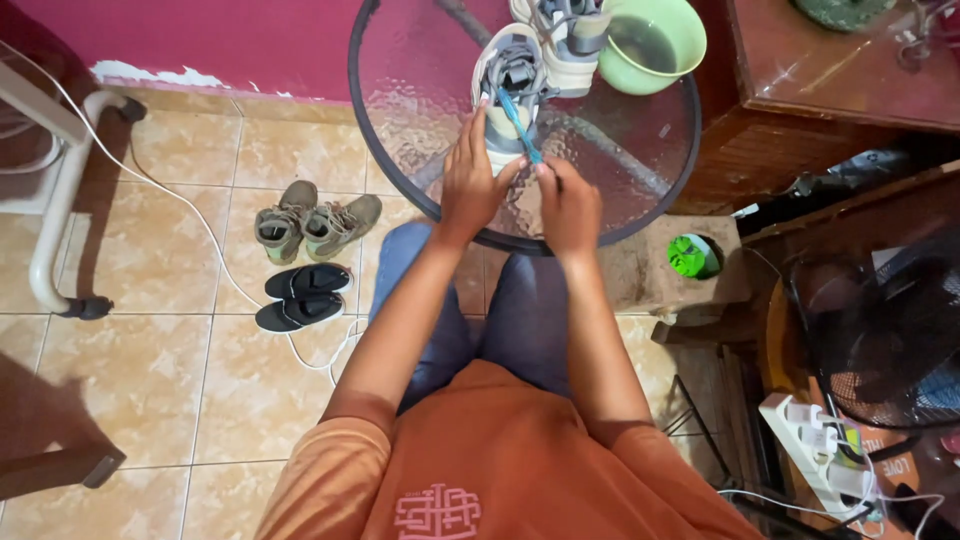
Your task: The person scrubs a white and grey sneaker with a toothbrush, focusing on the laces and upper fabric. They hold the shoe steady with one hand while brushing with the other, occasionally repositioning the shoe to access different areas.
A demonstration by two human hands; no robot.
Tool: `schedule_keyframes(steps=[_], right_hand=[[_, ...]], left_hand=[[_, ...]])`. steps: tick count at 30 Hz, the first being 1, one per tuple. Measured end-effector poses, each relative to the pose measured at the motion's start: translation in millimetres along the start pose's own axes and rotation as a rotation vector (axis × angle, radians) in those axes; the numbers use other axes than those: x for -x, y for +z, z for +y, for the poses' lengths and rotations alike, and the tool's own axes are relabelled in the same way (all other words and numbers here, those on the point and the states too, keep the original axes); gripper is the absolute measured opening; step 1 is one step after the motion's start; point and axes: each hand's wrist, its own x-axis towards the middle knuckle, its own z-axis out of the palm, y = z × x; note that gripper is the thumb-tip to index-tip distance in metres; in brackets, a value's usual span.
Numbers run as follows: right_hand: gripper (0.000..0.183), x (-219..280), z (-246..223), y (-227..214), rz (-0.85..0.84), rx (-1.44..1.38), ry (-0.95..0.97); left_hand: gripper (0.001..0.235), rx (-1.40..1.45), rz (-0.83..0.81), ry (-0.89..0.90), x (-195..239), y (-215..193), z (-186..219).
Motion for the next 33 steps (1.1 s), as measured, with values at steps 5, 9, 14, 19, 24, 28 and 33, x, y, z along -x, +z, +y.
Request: schedule_keyframes(steps=[5, 9, 14, 19, 24, 28, 33], right_hand=[[0.019, -12.5, -22.4, 5.8, 0.084, -0.124, -0.118], [0.019, 2.5, 31.7, 0.8, 0.169, -0.105, 0.013], [0.016, 18.0, -7.1, -23.1, 0.122, -0.118, 0.013], [0.022, -14.4, -1.3, -34.5, 0.163, 0.069, -0.097], [0.017, -13.1, -29.5, -51.7, -0.1, 0.18, -0.169], [0.018, -42.1, -16.0, -54.7, -0.1, 0.27, -0.141], [0.016, -35.5, -45.5, -69.1, -0.202, 0.309, -0.155]], left_hand=[[0.086, -0.05, 0.042, 0.016, -0.2, 5.7, -4.3], [0.091, 0.002, -0.003, 0.004, -2.9, 1.4, -2.1], [0.096, 0.016, -0.068, -0.031, -1.8, 2.8, -3.5], [0.094, 0.096, -0.114, -0.078, -4.6, -2.6, -1.2], [0.109, 0.004, -0.115, -0.065, -5.5, 8.7, -6.6], [0.11, 0.039, -0.116, -0.085, -6.8, 3.7, -3.9], [0.112, -0.035, -0.15, -0.114, -3.3, 18.1, -16.2]])
